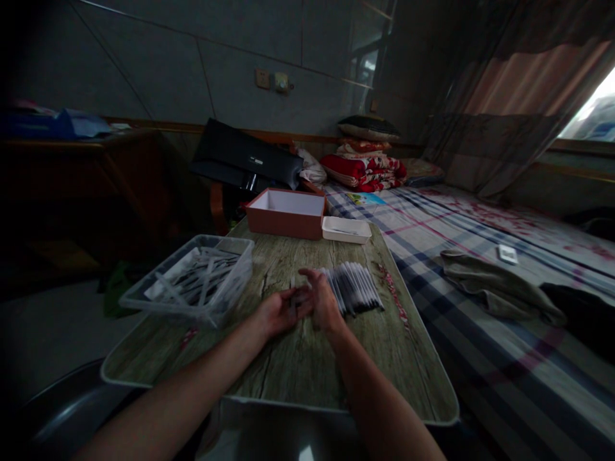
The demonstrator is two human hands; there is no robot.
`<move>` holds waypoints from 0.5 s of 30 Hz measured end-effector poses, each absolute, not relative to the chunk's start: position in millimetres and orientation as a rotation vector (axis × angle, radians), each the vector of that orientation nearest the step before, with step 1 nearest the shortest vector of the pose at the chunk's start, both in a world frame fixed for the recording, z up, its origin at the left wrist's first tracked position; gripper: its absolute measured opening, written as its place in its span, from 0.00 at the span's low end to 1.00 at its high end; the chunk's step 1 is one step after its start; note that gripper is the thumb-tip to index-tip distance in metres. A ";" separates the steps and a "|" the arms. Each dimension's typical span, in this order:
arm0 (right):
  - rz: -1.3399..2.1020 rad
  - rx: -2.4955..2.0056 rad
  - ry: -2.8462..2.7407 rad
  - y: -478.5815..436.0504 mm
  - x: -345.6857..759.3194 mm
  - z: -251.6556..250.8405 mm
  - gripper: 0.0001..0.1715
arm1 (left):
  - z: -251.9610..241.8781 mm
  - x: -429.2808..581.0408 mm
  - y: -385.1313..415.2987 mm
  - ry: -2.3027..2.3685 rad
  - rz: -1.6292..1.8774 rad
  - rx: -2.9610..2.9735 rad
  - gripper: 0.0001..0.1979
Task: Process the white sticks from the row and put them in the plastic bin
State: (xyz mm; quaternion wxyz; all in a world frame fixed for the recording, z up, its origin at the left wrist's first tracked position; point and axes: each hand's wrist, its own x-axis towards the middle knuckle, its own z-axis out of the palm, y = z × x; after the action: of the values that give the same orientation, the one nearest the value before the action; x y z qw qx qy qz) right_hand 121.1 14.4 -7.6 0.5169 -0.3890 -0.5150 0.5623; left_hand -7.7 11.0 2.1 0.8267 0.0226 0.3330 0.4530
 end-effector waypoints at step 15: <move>0.004 -1.795 -2.322 12.6 130.6 1.7 0.14 | 116.4 -89.1 -6.0 1.082 1.281 1.135 0.06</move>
State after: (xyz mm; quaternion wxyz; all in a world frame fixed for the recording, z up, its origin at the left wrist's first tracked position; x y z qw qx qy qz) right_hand 130.6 12.6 1.7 0.1031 -0.6084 -0.7869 0.0012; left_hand -89.1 -6.0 116.4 0.5298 0.4752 0.4533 0.5367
